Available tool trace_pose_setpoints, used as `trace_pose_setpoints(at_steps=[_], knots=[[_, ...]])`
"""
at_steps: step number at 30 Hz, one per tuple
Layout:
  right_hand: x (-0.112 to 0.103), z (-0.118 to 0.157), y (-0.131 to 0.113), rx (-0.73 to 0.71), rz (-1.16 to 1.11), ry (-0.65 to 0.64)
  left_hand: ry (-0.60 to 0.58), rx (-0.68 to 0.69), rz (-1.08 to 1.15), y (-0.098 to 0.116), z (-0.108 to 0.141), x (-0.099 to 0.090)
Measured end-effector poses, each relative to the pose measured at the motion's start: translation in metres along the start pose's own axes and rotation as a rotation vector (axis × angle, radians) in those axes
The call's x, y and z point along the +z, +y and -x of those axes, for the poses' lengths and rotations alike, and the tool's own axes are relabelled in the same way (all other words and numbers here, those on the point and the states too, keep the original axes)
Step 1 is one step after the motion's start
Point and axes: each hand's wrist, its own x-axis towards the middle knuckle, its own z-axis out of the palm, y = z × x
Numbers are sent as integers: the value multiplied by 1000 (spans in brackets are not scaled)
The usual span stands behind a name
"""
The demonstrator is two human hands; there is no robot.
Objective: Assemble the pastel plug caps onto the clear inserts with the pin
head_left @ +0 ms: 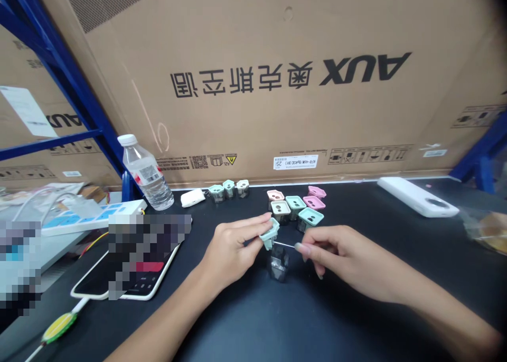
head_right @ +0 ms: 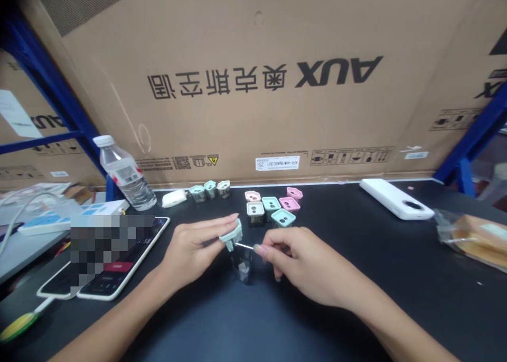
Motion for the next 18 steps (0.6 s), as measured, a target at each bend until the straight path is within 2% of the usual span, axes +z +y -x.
trace_pose_setpoints(at_steps=[11,18], knots=[[-3,0,-1,18,-48,-30,20,-152,101,5,-1,4],[0,0,-1,20,-107,-58,35,-79,46,3,0,4]])
